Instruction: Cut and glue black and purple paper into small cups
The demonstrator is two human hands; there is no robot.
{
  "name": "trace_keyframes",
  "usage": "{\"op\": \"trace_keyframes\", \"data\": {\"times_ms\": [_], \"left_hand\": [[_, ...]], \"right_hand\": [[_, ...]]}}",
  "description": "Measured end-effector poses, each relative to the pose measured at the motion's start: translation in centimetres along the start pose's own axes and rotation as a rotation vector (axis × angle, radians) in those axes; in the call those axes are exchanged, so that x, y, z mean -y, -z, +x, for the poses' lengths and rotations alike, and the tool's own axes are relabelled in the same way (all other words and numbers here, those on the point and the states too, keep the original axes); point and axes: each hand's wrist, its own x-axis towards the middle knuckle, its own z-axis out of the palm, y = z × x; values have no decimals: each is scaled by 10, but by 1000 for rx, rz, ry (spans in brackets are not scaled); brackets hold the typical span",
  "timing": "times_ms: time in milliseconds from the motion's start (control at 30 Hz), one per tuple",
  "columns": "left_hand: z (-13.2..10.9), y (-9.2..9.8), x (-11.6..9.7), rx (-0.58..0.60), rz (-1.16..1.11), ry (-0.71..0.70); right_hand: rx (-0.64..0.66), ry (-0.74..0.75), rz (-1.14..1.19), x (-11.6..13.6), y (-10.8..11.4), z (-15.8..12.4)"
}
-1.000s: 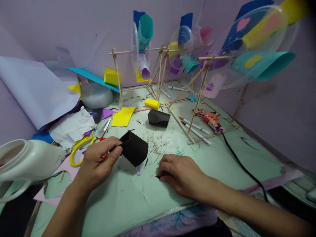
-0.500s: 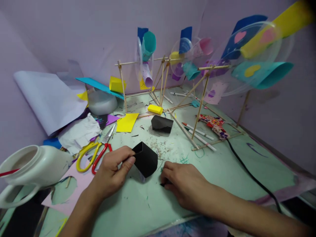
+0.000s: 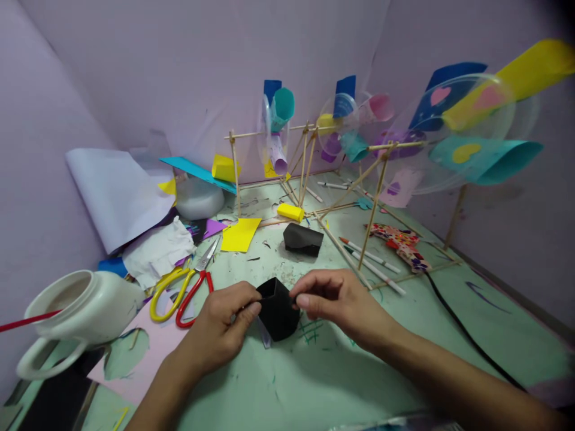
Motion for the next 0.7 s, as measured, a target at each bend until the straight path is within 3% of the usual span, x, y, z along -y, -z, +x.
{"op": "trace_keyframes", "data": {"times_ms": [100,267,500,700], "left_hand": [[1,-1,1,31,-20,23],[1,-4,3,29,-30,51],[4,-7,-1,-5,-84,54],[7,-9,-5,-42,-140,26]], "right_hand": [[-44,4,30,-5,-2,14],[-97,188,-196,-13,-3,23],[36,134,-172,-14,2,29],[-2,198,-210,-15,1,26]]}}
